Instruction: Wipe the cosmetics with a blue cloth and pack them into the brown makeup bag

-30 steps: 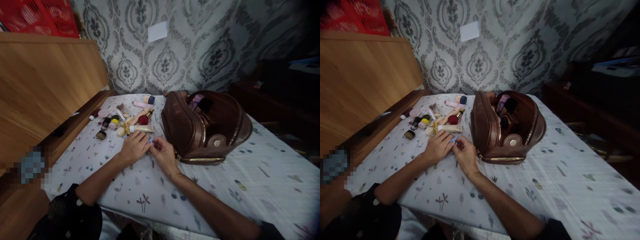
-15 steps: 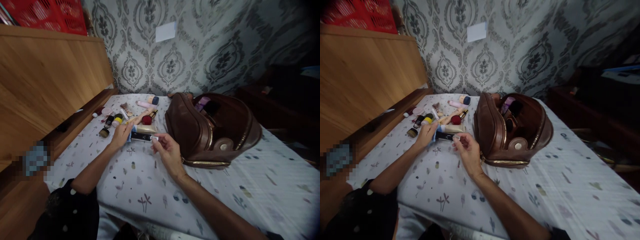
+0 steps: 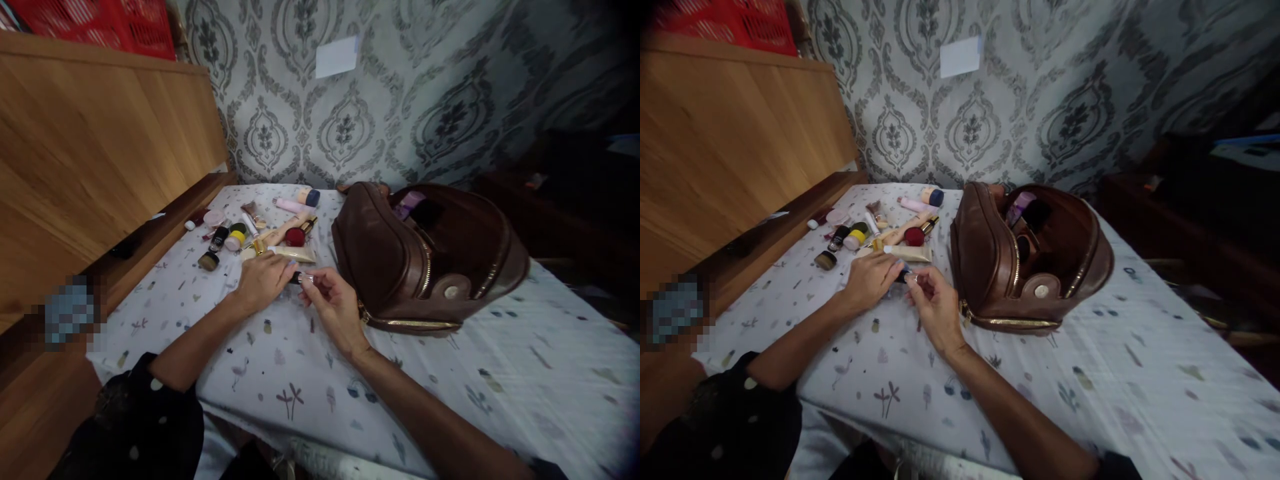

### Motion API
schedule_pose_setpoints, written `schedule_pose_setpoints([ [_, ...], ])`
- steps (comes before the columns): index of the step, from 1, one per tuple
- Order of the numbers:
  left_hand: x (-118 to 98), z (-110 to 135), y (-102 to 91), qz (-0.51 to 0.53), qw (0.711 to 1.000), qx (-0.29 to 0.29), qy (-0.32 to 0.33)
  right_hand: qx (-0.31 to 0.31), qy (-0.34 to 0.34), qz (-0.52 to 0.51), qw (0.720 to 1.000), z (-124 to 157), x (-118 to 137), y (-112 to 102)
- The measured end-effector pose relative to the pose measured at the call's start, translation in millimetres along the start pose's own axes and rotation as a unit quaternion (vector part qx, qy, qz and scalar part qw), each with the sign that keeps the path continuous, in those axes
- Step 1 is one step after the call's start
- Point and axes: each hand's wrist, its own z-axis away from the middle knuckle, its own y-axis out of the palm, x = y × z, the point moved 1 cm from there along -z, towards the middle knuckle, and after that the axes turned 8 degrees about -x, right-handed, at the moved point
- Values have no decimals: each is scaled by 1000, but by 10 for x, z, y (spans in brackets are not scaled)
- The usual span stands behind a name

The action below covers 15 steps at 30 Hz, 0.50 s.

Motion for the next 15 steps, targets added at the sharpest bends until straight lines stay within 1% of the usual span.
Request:
schedule_pose_setpoints([
  [2,86,-20,-16,0,1000,16,-5,-11,1,-13,1000,-12,22,-5],
  [5,188,-41,-26,30,997,52,52,-23,15,-38,999,-29,37,-15],
  [7,207,-38,-10,43,993,76,81,-30,31,-42,998,-40,27,-26],
  [11,184,-7,41,38,989,108,91,-43,51,-2,998,-65,-14,-54],
  [13,185,4,52,44,987,127,90,-44,40,21,998,-68,-22,-66],
  [15,205,6,50,68,983,148,82,-41,0,55,998,-57,-9,-77],
])
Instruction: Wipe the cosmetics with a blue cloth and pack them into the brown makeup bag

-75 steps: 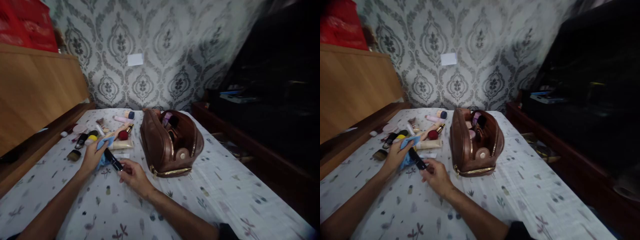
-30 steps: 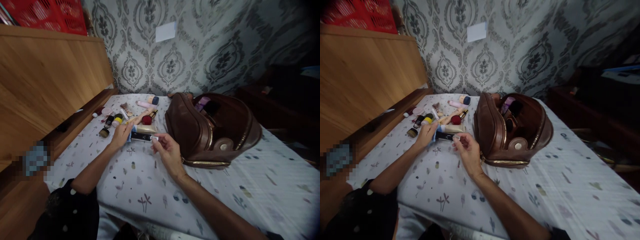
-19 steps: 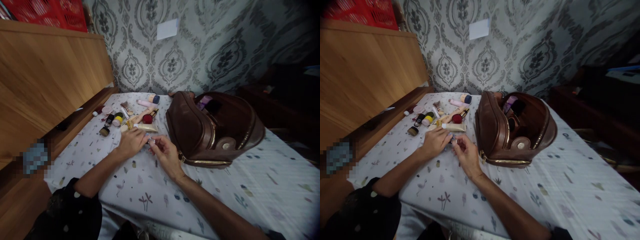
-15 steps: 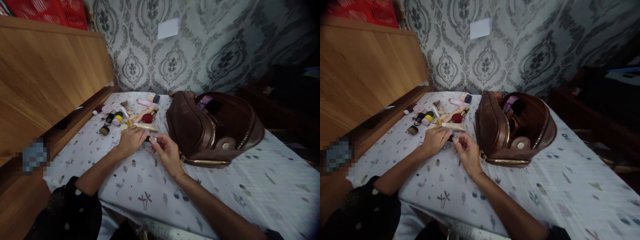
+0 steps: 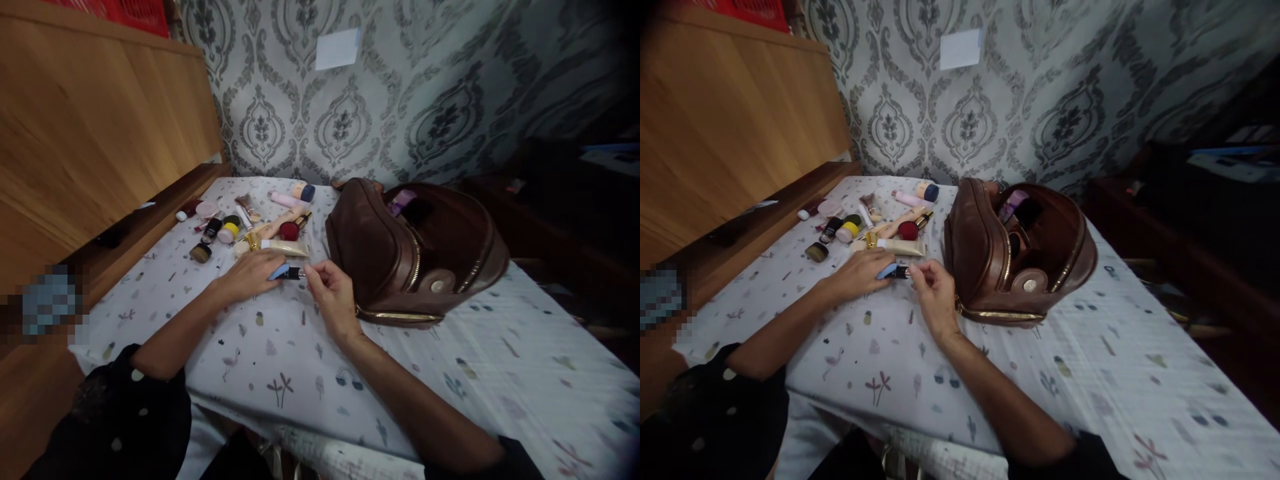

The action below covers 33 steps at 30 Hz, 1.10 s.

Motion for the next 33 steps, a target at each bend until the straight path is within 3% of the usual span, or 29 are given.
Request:
schedule_pose_setpoints([
  [5,62,7,-39,93,995,6,-33,35,-166,120,978,35,75,-26],
  [7,69,8,-49,117,992,-4,-46,50,-193,123,972,30,90,-26],
  [11,59,8,-48,135,990,9,-50,49,-189,89,977,-2,83,-17],
  [15,49,10,-33,149,988,9,-50,33,-208,119,970,-19,65,-19],
  [22,18,19,-2,137,990,-5,-19,10,-103,170,980,2,95,-62],
  [30,43,18,-39,143,989,-14,-41,45,-175,189,965,40,141,-30],
  [33,30,13,-18,118,992,-22,-33,38,-165,199,965,52,119,-32],
])
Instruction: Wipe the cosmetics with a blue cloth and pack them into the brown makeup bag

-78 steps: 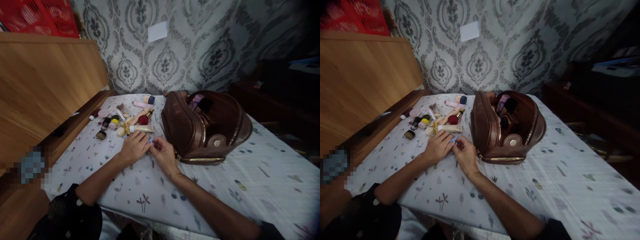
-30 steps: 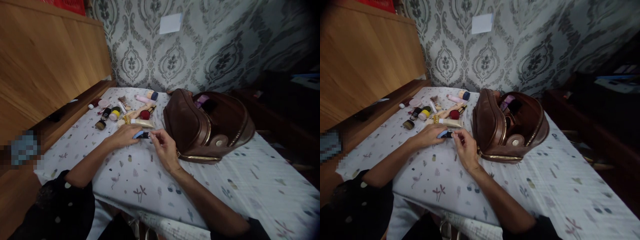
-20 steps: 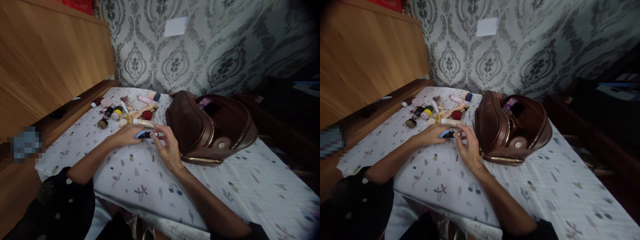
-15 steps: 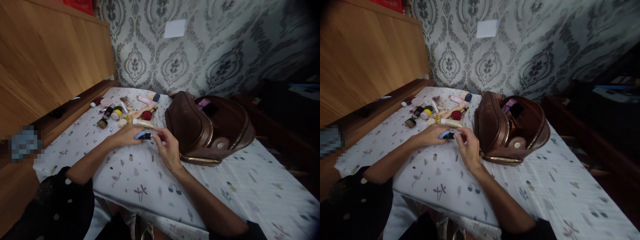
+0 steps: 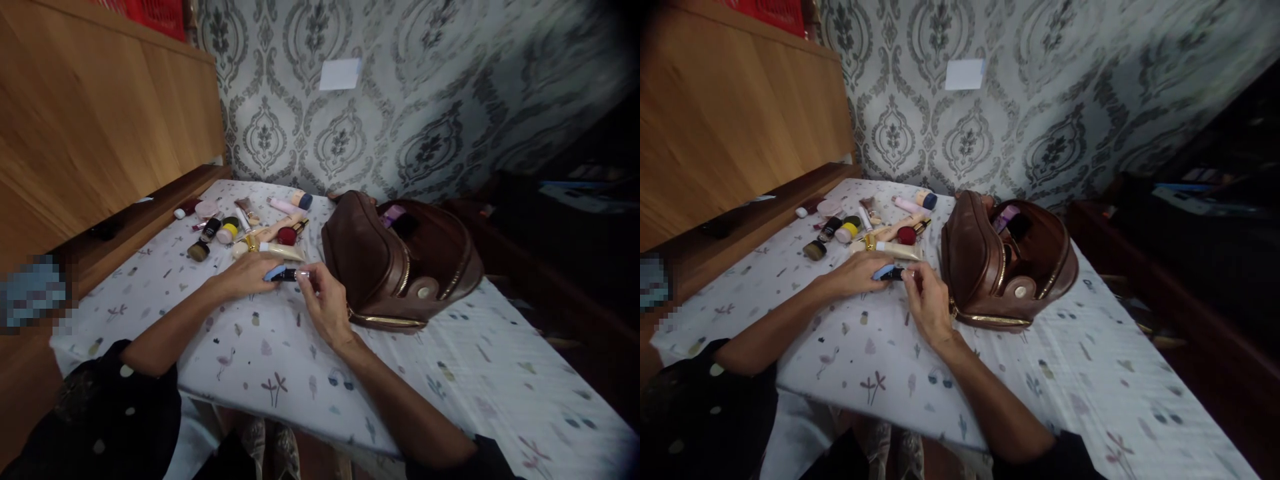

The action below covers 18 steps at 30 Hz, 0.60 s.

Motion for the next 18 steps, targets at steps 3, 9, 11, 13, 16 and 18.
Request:
schedule_pose_setpoints([
  [3,-13,6,14,-13,1000,-18,21,2,37,-13,999,17,8,-7],
  [9,-5,51,31,-70,993,-65,70,-2,84,-62,995,23,100,-21],
  [11,-8,62,37,-98,988,-84,88,-5,98,-81,992,21,123,-24],
  [13,-16,67,39,-122,982,-100,104,-7,108,-94,990,21,142,-32],
  [16,-5,67,25,-143,974,-123,122,-7,106,-101,989,19,179,-59],
  [18,33,62,2,-144,971,-138,132,-14,92,-102,990,12,214,-89],
])
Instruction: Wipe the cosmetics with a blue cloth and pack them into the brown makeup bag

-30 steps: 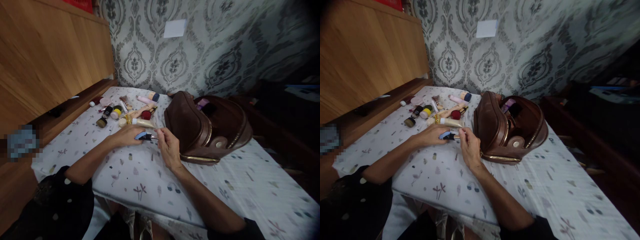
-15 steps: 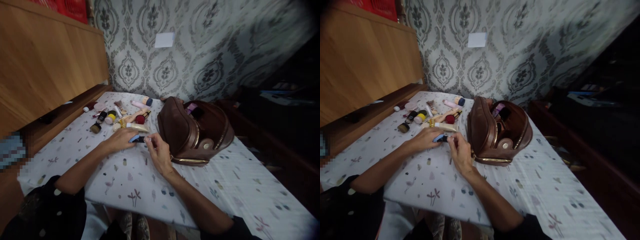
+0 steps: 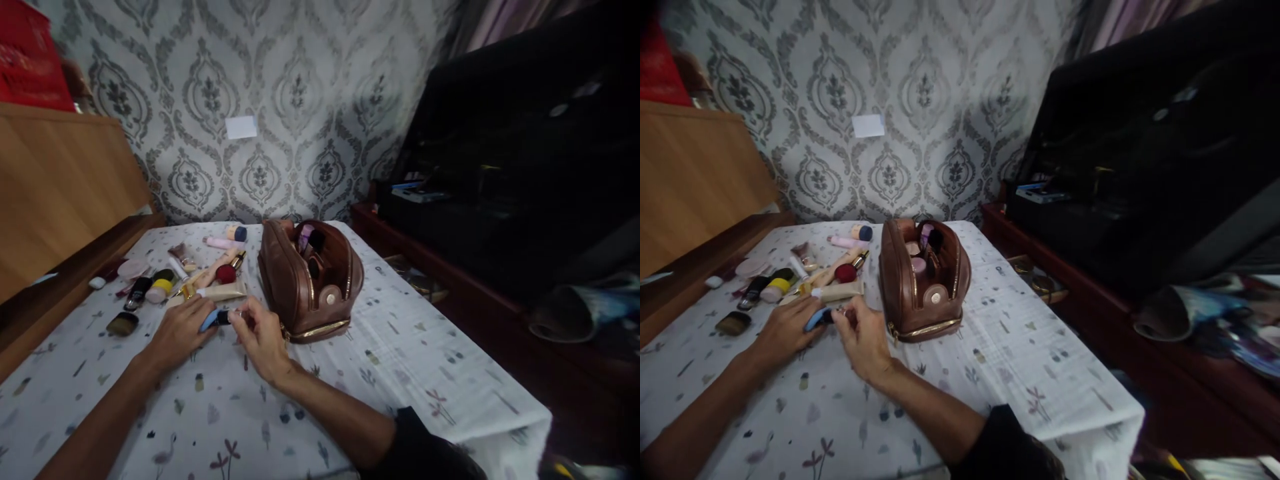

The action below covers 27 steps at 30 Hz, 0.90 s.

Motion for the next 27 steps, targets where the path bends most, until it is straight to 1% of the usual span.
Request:
schedule_pose_setpoints([
  [2,65,4,-11,1,1000,-13,-6,-13,-23,-2,1000,-4,50,-26],
  [4,128,10,-19,9,999,-13,-35,-21,-50,0,999,-13,97,-51],
  [6,162,15,-17,29,997,5,-77,-15,-73,13,997,-28,127,-75],
  [9,143,19,5,77,987,56,-132,10,-109,32,994,-48,131,-120],
  [12,77,15,22,108,980,80,-149,32,-140,39,989,-37,111,-188],
  [14,32,7,19,104,982,63,-144,37,-144,40,988,-3,115,-244],
  [16,-11,-3,12,98,986,29,-132,38,-145,42,988,45,155,-308],
  [19,-69,-13,13,110,986,-8,-121,41,-164,55,984,94,290,-435],
  [23,-91,2,52,122,982,-20,-145,26,-197,72,977,48,532,-697],
  [25,-88,6,69,132,979,-19,-157,17,-195,71,978,-8,630,-842],
  [27,-100,-6,73,164,971,-11,-175,14,-179,66,981,-56,693,-964],
])
